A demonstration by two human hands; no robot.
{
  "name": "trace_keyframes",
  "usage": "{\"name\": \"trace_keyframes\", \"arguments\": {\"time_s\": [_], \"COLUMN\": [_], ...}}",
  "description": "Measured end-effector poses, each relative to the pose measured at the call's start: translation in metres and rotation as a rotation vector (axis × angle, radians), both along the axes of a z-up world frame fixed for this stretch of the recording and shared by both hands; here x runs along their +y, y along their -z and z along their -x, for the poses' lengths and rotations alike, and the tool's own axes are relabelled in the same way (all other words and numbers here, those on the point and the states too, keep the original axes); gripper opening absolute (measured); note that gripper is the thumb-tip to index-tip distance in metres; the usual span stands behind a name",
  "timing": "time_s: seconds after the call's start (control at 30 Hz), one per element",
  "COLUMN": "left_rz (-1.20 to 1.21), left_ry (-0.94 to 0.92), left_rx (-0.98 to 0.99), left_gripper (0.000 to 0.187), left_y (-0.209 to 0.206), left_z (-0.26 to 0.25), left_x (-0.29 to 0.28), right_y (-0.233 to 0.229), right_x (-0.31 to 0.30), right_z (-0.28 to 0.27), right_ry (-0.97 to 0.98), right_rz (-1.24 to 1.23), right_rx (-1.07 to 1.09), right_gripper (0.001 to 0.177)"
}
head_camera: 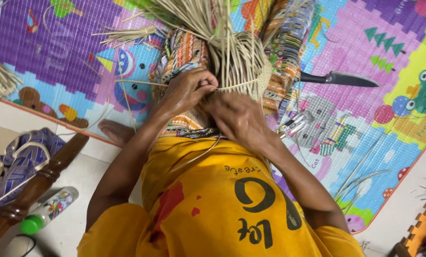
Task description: A person is weaving and trimming dried straw strands to finish the brim of a handcrafted hat while sitting on the floor.
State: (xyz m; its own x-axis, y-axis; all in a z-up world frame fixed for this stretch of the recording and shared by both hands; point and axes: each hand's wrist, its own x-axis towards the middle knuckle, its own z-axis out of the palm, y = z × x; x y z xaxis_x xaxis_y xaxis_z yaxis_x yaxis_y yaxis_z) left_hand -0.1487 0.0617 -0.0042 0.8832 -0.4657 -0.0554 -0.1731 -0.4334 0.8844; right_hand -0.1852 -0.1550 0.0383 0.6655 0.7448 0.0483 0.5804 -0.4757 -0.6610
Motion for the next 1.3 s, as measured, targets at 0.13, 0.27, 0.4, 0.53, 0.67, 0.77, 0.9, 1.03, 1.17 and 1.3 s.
{"name": "trace_keyframes", "arguments": {"time_s": [0.13,0.27,0.4,0.53,0.67,0.77,0.9,1.03,1.17,1.3], "left_rz": [-0.133,-0.286,-0.553,-0.912,-0.944,-0.920,-0.784,-0.526,-0.581,-0.591], "left_ry": [-0.004,0.028,-0.028,0.044,-0.202,-0.342,-0.230,-0.099,0.006,0.012], "left_rx": [-0.053,-0.015,-0.090,-0.402,0.119,0.491,0.474,0.407,0.182,0.132], "left_gripper": [0.008,0.009,0.015,0.013,0.029,0.048,0.046,0.046,0.034,0.032], "left_y": [0.019,0.027,0.001,-0.036,-0.033,-0.013,0.162,0.175,0.195,0.264], "left_z": [-0.003,-0.011,-0.073,-0.118,-0.122,-0.131,-0.040,-0.007,-0.031,-0.030], "left_x": [0.001,0.012,0.045,0.094,0.135,0.139,0.207,0.192,0.180,0.202], "right_y": [0.047,0.074,0.058,0.051,0.064,0.069,0.082,0.074,0.059,0.051], "right_x": [0.019,0.019,0.022,0.020,0.020,0.018,0.020,0.023,0.022,0.021], "right_z": [-0.035,-0.037,-0.036,-0.033,-0.034,-0.032,-0.035,-0.037,-0.037,-0.034], "right_ry": [0.340,0.405,0.420,0.423,0.445,0.448,0.463,0.505,0.516,0.522], "right_rz": [-0.090,-0.125,-0.135,-0.074,-0.090,-0.108,-0.120,-0.127,-0.167,-0.184], "right_rx": [-0.419,-0.350,-0.424,-0.325,-0.289,-0.321,-0.337,-0.350,-0.313,-0.281], "right_gripper": [0.009,0.012,0.020,0.017,0.021,0.019,0.017,0.016,0.017,0.016]}}
